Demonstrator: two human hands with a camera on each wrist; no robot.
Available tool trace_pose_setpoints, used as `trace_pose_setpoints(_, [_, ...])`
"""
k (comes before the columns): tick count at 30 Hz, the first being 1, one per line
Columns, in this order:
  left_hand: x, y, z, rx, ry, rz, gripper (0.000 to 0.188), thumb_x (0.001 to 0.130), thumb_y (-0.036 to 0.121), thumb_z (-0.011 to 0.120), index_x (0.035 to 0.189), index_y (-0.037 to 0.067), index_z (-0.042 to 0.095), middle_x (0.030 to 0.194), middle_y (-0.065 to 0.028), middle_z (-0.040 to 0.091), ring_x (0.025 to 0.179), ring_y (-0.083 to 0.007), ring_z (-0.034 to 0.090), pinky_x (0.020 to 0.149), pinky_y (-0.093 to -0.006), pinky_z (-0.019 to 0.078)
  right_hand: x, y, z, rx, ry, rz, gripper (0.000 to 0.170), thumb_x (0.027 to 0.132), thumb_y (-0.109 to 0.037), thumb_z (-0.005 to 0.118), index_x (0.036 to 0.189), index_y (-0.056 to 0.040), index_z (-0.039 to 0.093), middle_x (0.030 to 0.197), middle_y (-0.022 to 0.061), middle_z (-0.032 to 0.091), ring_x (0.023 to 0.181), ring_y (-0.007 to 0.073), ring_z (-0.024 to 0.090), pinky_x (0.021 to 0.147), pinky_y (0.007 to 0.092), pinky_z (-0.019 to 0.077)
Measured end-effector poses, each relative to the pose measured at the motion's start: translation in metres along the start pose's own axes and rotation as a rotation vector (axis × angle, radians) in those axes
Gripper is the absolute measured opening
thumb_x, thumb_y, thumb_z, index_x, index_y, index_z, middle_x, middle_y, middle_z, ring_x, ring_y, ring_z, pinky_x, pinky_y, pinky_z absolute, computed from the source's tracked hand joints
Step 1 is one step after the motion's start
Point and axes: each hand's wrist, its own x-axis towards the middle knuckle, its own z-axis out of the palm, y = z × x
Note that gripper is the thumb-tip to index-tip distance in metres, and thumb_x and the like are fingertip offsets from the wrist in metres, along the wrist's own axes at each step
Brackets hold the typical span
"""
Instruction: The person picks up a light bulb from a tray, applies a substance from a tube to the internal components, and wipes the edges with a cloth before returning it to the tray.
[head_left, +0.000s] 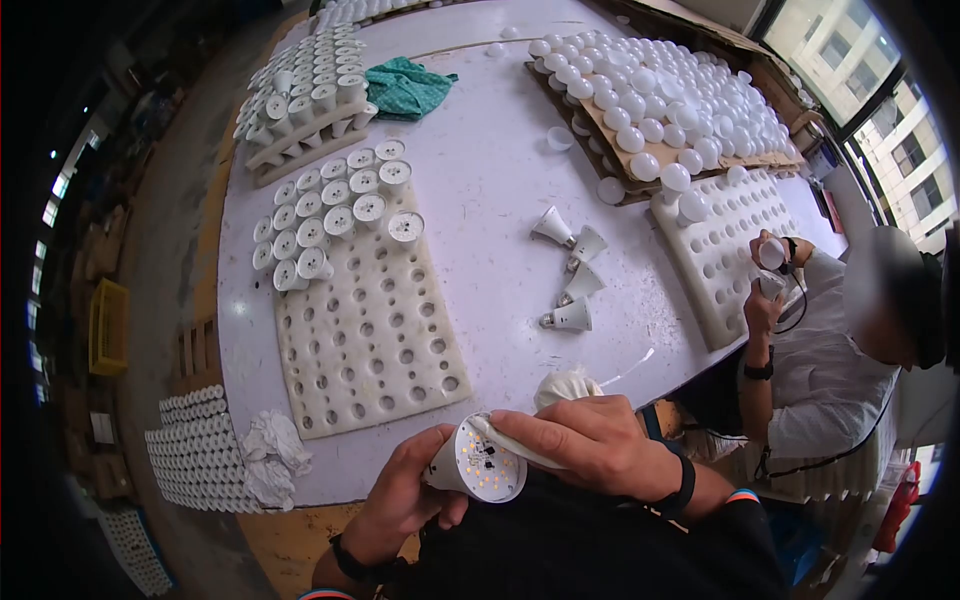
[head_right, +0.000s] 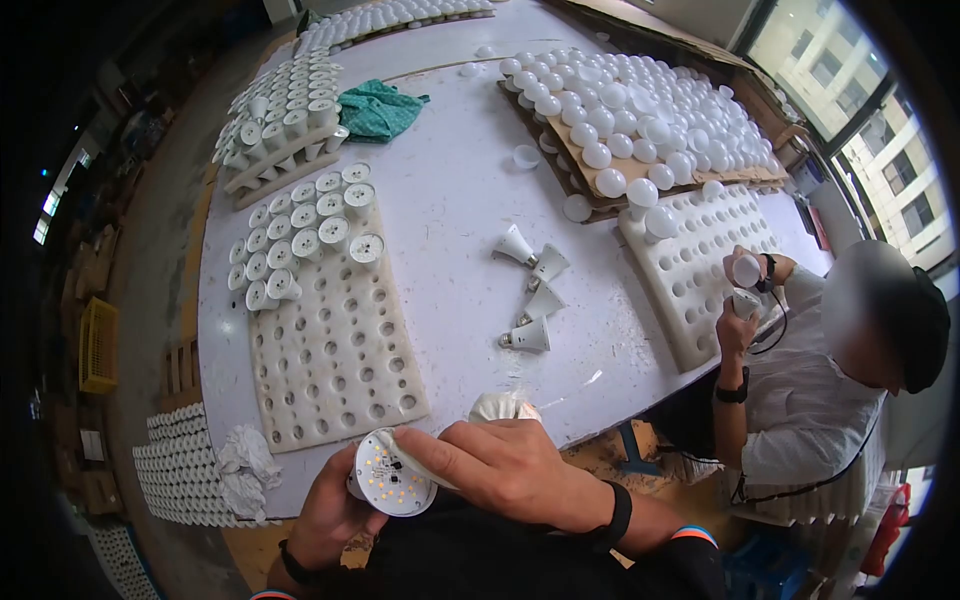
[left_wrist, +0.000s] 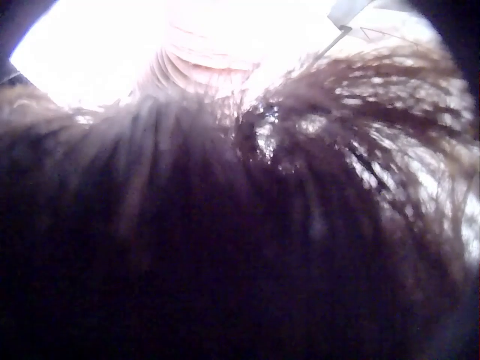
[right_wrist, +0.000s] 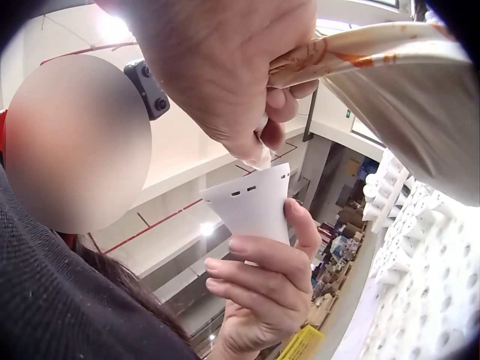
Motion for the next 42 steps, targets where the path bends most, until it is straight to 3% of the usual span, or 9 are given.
trace_pose_setpoints(2, [-0.001,0.000,-0.001,0.016,-0.003,0.014,0.051,0.089,0.048,0.038,0.105,0.000,0.047,0.076,-0.0101,0.059,0.046,-0.0158,0.057,0.033,-0.0225,0.0416,0.002,-0.001,-0.002,0.013,-0.025,-0.008,0.049,0.063,-0.007,0.062,0.111,-0.0022,0.055,0.062,0.0008,0.046,0.048,0.0126,0.051,0.040,0.0267,0.0410])
trace_pose_setpoints(8, [-0.004,0.003,0.004,0.090,0.051,0.068,0.055,0.087,0.049,0.041,0.108,-0.002,0.045,0.082,-0.0128,0.060,0.055,-0.0183,0.061,0.041,-0.0240,0.0483,0.001,0.000,0.000,-0.009,0.000,-0.002,0.042,0.063,-0.007,0.062,0.104,-0.0014,0.056,0.061,0.0011,0.044,0.046,0.0128,0.050,0.039,0.0266,0.0400])
trace_pose_setpoints(11, [-0.004,0.001,0.003,0.054,0.049,0.117,0.052,0.086,0.043,0.048,0.112,-0.002,0.044,0.089,-0.0137,0.060,0.068,-0.0204,0.063,0.049,-0.0268,0.0527,0.001,-0.001,-0.003,-0.014,-0.029,0.029,0.041,0.062,-0.008,0.069,0.102,-0.0034,0.059,0.061,0.0009,0.046,0.047,0.0130,0.052,0.040,0.0263,0.0405])
trace_pose_setpoints(13, [-0.004,-0.001,0.003,-0.038,0.022,0.185,0.048,0.084,0.034,0.055,0.115,-0.001,0.044,0.099,-0.0146,0.058,0.082,-0.0218,0.062,0.058,-0.0296,0.0552,0.002,-0.001,-0.003,-0.006,-0.025,0.029,0.040,0.063,-0.008,0.065,0.101,-0.0027,0.058,0.062,0.0012,0.045,0.046,0.0137,0.051,0.039,0.0268,0.0401])
trace_pose_setpoints(16, [-0.005,-0.005,0.004,-0.027,0.047,0.289,0.046,0.082,0.026,0.059,0.118,0.000,0.044,0.106,-0.0145,0.056,0.092,-0.0225,0.059,0.068,-0.0335,0.0553,0.001,0.000,-0.003,0.005,-0.027,0.038,0.037,0.063,-0.008,0.062,0.099,-0.0027,0.055,0.062,0.0017,0.044,0.045,0.0149,0.051,0.038,0.0276,0.0396])
trace_pose_setpoints(20, [-0.009,-0.001,0.008,0.028,0.003,0.336,0.046,0.081,0.021,0.061,0.119,0.000,0.044,0.108,-0.0142,0.056,0.092,-0.0232,0.059,0.075,-0.0353,0.0529,0.000,-0.001,-0.004,-0.013,-0.070,0.077,0.033,0.063,-0.009,0.063,0.094,-0.0046,0.054,0.064,0.0023,0.045,0.045,0.0157,0.051,0.038,0.0283,0.0395])
trace_pose_setpoints(25, [-0.013,-0.003,0.006,0.005,0.044,0.389,0.042,0.076,0.008,0.063,0.115,0.000,0.049,0.113,-0.0153,0.052,0.104,-0.0239,0.053,0.089,-0.0365,0.0440,-0.002,0.001,-0.002,0.032,-0.053,0.103,0.030,0.062,-0.010,0.065,0.088,-0.0062,0.052,0.065,0.0023,0.045,0.047,0.0162,0.051,0.038,0.0290,0.0393])
trace_pose_setpoints(34, [-0.006,-0.003,0.004,0.039,-0.068,0.487,0.038,0.067,-0.008,0.058,0.104,0.000,0.055,0.121,-0.0199,0.044,0.111,-0.0282,0.047,0.095,-0.0393,0.0388,-0.005,0.000,0.000,0.048,-0.049,0.137,0.025,0.066,-0.014,0.068,0.082,-0.0074,0.050,0.065,0.0028,0.047,0.048,0.0181,0.052,0.038,0.0302,0.0395])
trace_pose_setpoints(42, [-0.006,-0.002,0.007,0.206,0.014,0.563,0.029,0.062,-0.012,0.057,0.087,0.002,0.055,0.114,-0.0178,0.047,0.109,-0.0276,0.049,0.091,-0.0378,0.0421,-0.004,-0.001,-0.001,0.091,-0.073,0.168,0.023,0.069,-0.017,0.069,0.079,-0.0073,0.050,0.064,0.0031,0.048,0.047,0.0205,0.052,0.038,0.0315,0.0404])
